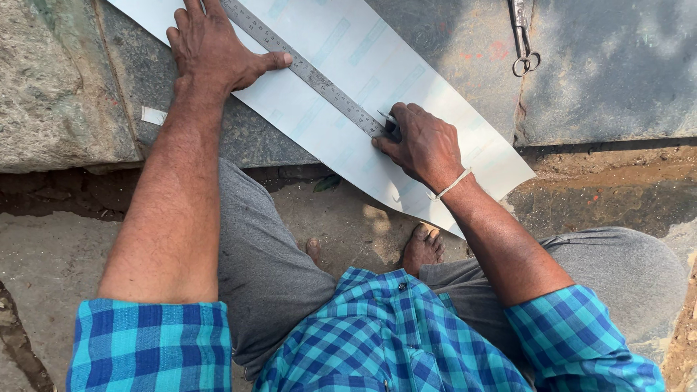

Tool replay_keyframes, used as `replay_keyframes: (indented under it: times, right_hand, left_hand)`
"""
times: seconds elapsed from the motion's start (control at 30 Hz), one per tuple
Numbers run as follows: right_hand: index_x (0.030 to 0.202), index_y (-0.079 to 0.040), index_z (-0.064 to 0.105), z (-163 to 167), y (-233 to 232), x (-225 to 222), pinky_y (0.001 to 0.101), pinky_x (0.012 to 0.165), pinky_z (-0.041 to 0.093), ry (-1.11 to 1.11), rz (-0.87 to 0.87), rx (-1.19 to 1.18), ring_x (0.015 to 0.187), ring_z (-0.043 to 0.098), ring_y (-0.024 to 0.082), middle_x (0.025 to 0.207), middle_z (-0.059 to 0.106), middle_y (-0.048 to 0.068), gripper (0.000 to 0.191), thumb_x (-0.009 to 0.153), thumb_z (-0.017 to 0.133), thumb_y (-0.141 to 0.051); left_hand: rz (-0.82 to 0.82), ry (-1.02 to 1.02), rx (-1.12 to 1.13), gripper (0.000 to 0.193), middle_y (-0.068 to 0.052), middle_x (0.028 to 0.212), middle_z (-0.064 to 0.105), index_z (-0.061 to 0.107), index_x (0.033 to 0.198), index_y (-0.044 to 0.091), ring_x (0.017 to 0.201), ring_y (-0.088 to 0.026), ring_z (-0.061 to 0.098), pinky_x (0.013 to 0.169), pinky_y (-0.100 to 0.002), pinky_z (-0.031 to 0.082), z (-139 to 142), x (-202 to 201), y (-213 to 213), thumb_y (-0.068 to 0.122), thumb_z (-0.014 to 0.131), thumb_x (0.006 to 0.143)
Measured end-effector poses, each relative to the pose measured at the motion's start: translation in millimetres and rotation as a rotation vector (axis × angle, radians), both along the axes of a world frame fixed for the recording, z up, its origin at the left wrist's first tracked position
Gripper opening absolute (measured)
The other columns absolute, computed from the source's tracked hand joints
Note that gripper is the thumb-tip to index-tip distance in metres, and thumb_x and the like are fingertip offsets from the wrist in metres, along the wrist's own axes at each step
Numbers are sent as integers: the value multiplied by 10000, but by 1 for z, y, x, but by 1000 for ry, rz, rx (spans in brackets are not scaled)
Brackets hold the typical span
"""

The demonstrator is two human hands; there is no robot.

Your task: The person measures and marks a roll of white insulation material using a metal ruler and a marker. They then use scissors to cut the material along the marked lines into rectangular strips. The person repeats the measuring, marking, and cutting process to produce multiple pieces.

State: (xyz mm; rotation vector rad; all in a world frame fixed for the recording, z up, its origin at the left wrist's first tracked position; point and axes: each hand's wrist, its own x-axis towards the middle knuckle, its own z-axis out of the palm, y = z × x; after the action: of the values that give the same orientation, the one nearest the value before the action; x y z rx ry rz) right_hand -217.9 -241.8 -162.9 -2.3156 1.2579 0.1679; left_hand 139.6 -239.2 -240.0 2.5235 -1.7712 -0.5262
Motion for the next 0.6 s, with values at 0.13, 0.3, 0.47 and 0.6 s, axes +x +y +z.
replay_keyframes:
  times: [0.13,0.3,0.47,0.6]
  right_hand:
    - [1039,-44,662,1,1,-1,423,614,576,-63,3,-38,721,702,268,840,677,102,461,869,814,-445]
    - [1114,-47,631,15,-2,2,423,625,572,-99,-36,36,750,718,279,876,707,126,504,864,813,-445]
    - [1348,-16,472,42,-15,-3,388,706,581,-348,-163,207,816,732,247,924,713,139,403,1024,638,-189]
    - [1169,13,546,52,-30,2,347,717,637,-553,-246,391,862,776,209,969,756,130,178,1036,622,-79]
  left_hand:
    - [24,19,94,1527,-361,1466,351,239,1525,-122,1334,-492,337,1042,-683,304,-3,-9,-6,928,777,555]
    - [16,6,100,1501,-352,1507,334,261,1562,-66,1402,-490,285,1069,-690,289,1,-13,-10,932,763,560]
    - [6,81,36,1286,-338,1356,510,476,1470,5,1353,-503,380,1048,-722,287,16,-16,-4,900,793,602]
    - [48,42,139,1120,-343,1028,678,625,1321,-37,1049,-520,623,886,-639,465,23,-22,0,859,775,667]
